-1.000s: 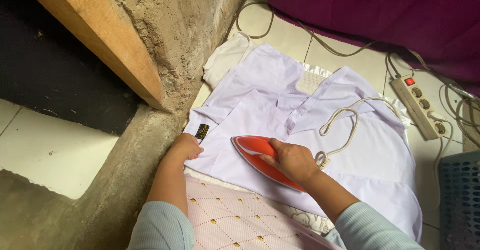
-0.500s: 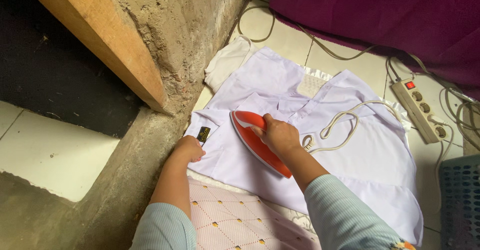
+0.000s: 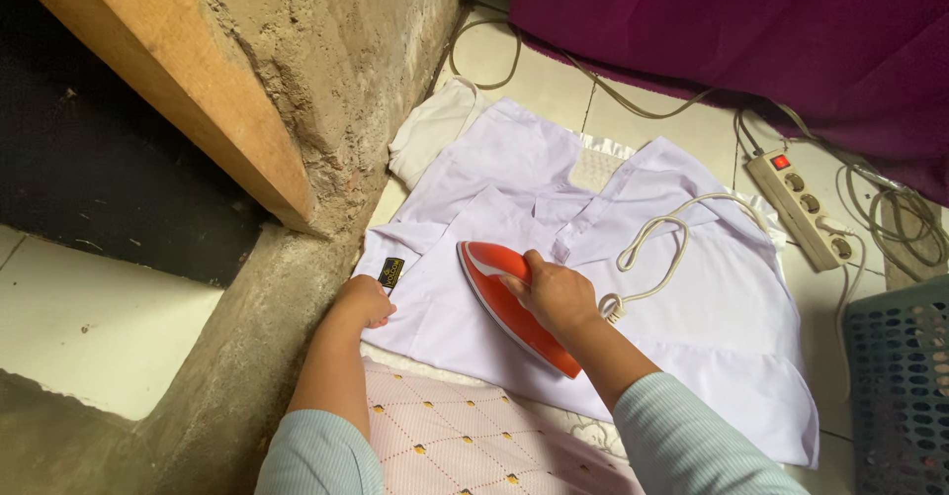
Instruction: The person irons a light purple button-up shirt laid out on a patterned mat on the floor. They use a red and white electric iron to smooth the front, sleeves, and collar, adjusting the fabric with their hands as needed.
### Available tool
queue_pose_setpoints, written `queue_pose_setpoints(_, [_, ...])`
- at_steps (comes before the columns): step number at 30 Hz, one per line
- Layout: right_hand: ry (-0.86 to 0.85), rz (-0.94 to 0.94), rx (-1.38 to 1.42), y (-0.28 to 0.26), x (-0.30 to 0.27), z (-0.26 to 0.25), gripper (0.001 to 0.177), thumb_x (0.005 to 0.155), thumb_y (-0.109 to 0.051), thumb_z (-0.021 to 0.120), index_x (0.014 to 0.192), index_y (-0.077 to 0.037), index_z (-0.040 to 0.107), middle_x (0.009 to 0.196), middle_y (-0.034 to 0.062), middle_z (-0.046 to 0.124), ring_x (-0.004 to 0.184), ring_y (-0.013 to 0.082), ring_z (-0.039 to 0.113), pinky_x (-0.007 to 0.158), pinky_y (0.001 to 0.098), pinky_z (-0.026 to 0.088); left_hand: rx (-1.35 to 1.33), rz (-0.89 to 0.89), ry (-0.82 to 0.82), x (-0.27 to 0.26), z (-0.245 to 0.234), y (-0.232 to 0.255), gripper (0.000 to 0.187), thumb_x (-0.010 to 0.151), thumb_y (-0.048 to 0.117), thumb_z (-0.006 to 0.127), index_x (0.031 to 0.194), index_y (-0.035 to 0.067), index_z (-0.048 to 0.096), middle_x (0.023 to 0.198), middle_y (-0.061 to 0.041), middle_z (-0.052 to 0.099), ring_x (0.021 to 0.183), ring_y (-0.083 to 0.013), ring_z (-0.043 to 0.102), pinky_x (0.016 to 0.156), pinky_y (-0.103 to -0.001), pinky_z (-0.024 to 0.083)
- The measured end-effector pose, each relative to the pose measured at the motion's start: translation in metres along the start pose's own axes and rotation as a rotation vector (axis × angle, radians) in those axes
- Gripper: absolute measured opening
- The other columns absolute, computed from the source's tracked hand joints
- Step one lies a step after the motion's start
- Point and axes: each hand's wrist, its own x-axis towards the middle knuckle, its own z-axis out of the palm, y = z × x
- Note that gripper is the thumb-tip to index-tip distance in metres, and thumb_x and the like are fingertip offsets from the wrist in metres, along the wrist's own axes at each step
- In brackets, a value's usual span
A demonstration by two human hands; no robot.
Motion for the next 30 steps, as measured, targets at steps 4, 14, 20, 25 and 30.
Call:
queue_pose_setpoints(4, [0.050,-0.003,0.025,-0.008,0.034,-0.005,0.053,0.096,-0.060,0.055,0.122,-0.014,0.059,0.099,0.0124,0.076,0.097,0.0323,0.071,0.081,0.0454,0.055,0.026,0.017,0.003,-0.002,0.000,-0.001,0.014,0.085,0.007,0.081,0.084,-0.004,0.072,0.077,-0.015,0.076,0.065,-0.0200,0.073,0.056,-0.030,0.058])
queue_pose_setpoints(14, [0.005,0.101,0.091,-0.012,0.055,-0.014,0.053,0.096,-0.059,0.055,0.124,-0.015,0.057,0.104,0.0108,0.074,0.100,0.0312,0.071,0.083,0.0464,0.055,-0.058,0.003,0.023,0.004,0.000,-0.004,0.014,0.085,0.006,0.080,0.090,-0.003,0.070,0.080,-0.016,0.076,0.068,-0.0207,0.075,0.055,-0.031,0.060])
queue_pose_setpoints(20, [-0.041,0.111,0.035,0.014,0.009,-0.014,0.053,0.097,-0.060,0.052,0.125,-0.015,0.056,0.094,0.0108,0.076,0.089,0.0303,0.074,0.077,0.0447,0.057,-0.067,0.002,0.028,-0.007,-0.003,0.000,0.014,0.086,0.006,0.079,0.089,-0.005,0.072,0.080,-0.016,0.076,0.069,-0.0210,0.075,0.056,-0.030,0.061])
queue_pose_setpoints(25, [0.066,0.075,0.021,0.020,0.013,-0.014,0.052,0.097,-0.060,0.054,0.117,-0.013,0.059,0.088,0.0103,0.075,0.083,0.0310,0.074,0.074,0.0444,0.057,-0.027,-0.006,-0.011,-0.008,-0.006,0.003,0.013,0.086,0.007,0.079,0.090,-0.005,0.073,0.082,-0.017,0.077,0.069,-0.0208,0.075,0.057,-0.030,0.061])
queue_pose_setpoints(30, [0.092,0.045,0.024,0.017,0.046,-0.016,0.050,0.097,-0.058,0.054,0.116,-0.012,0.059,0.091,0.0108,0.075,0.085,0.0322,0.074,0.075,0.0463,0.056,-0.024,-0.014,0.012,-0.010,-0.002,0.003,0.013,0.085,0.007,0.080,0.089,-0.004,0.073,0.080,-0.015,0.077,0.068,-0.0200,0.075,0.057,-0.030,0.061])
